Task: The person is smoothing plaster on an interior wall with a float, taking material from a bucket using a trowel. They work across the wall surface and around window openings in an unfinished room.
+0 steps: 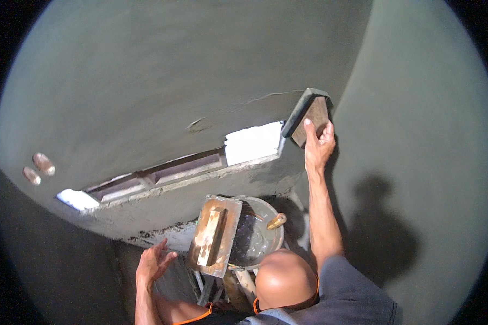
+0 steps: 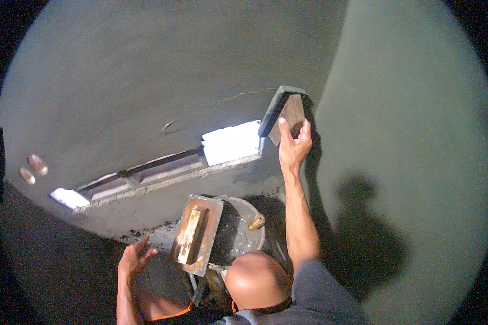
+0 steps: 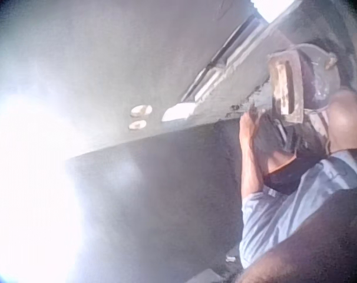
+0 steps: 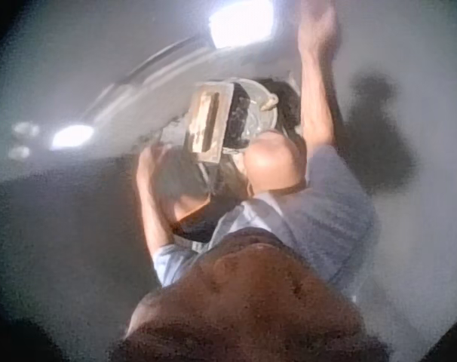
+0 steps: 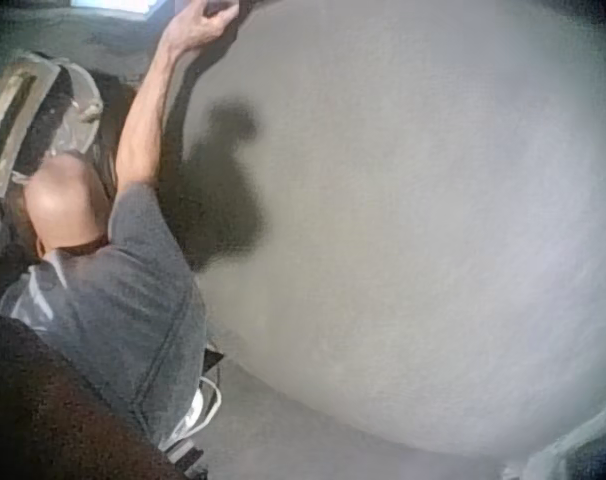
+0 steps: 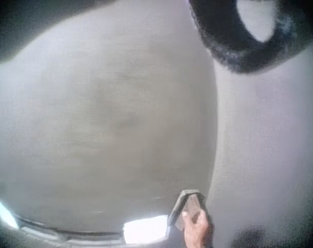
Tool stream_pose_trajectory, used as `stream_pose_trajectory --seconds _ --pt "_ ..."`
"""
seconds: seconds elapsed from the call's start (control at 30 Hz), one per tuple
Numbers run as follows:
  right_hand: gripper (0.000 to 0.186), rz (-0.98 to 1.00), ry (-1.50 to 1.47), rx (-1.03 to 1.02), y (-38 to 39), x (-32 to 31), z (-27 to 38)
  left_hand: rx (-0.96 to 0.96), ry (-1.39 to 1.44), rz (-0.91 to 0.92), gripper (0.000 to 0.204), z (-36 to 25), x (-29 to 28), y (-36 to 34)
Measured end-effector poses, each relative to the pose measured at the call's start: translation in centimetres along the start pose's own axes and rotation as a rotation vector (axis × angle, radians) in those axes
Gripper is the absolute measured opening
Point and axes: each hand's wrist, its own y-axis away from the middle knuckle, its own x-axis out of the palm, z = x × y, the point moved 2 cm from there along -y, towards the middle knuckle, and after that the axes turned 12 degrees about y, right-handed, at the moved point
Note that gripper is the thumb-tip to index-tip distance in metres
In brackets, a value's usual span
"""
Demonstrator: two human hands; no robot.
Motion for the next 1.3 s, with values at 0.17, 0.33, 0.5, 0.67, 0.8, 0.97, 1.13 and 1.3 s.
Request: stream_pose_trajectory --seconds 0.17,0.33,0.5,0.67,0.8,0.97,1.13,1.3 --pt "0.035 0.427 -0.010 0.012 9.5 7.5 11.3 0.021 0.031 -0.021 0.076 -0.5 -0.8 0.8" --pt "0.047 0.551 0.045 -0.520 17.9 15.4 18.1 0.017 0.076 -0.009 0.076 -0.8 -0.3 0.5" --pt "0.045 0.395 0.003 -0.377 13.9 10.1 14.9 0.037 0.084 -0.057 0.076 -0.4 -1.0 1.5" --pt "0.054 0.061 -0.034 0.023 -0.6 -1.8 2.3 0.054 0.144 -0.059 0.075 -0.1 -1.0 1.9" --pt "0.058 0.175 -0.252 0.130 -5.5 -4.2 0.7 0.031 0.113 -0.038 0.075 -0.5 -0.3 1.3" --pt "0.041 0.319 -0.169 -0.056 2.0 3.0 9.8 0.080 0.078 -0.068 0.072 -1.0 -0.9 1.7" --pt "0.048 0.467 0.142 -0.501 12.6 12.0 16.4 0.042 0.092 -0.058 0.072 -1.8 -1.2 1.7" --pt "0.062 0.449 0.322 -0.870 13.6 10.4 16.0 0.049 0.104 -0.097 0.071 -0.7 -1.8 2.5"
